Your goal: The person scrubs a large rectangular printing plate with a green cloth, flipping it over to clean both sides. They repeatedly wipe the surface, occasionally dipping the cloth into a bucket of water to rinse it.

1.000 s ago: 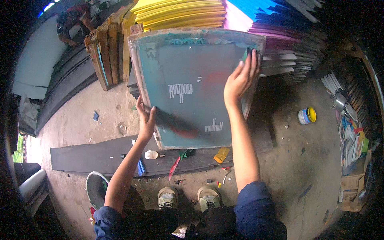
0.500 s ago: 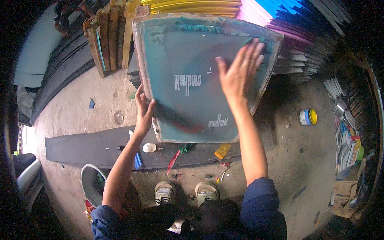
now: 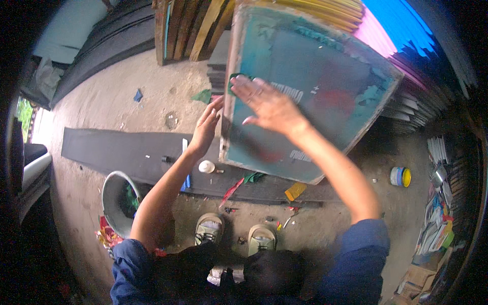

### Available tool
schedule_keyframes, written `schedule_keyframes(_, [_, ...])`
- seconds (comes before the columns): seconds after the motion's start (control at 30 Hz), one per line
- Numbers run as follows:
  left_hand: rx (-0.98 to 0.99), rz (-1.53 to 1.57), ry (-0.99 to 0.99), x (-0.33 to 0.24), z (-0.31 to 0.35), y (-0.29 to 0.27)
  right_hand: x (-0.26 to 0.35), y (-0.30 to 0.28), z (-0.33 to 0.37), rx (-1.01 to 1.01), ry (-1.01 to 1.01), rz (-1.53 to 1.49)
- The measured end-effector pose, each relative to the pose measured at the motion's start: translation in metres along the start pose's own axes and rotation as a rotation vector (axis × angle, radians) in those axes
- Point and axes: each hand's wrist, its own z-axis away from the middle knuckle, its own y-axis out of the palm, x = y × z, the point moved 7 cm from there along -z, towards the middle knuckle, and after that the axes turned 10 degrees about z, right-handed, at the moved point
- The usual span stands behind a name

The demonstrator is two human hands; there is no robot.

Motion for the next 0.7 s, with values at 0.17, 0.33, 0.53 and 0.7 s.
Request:
schedule_keyframes(0.17, [0.148, -0.041, -0.176, 0.020, 0.022, -0.021, -0.087, -0.046, -0.005, -0.395, 0.483, 0.254])
schedule_keyframes(0.33, [0.230, -0.067, -0.466, 0.050, 0.040, -0.031, 0.079, 0.062, 0.051, 0.263, -0.065, -0.153])
schedule_keyframes(0.53, [0.191, -0.093, -0.620, 0.053, 0.059, -0.045, 0.024, 0.024, 0.013, 0.140, 0.055, 0.018])
schedule_keyframes(0.7, [0.192, -0.088, -0.586, 0.062, 0.054, -0.045, 0.000, 0.008, 0.003, -0.220, 0.456, 0.173])
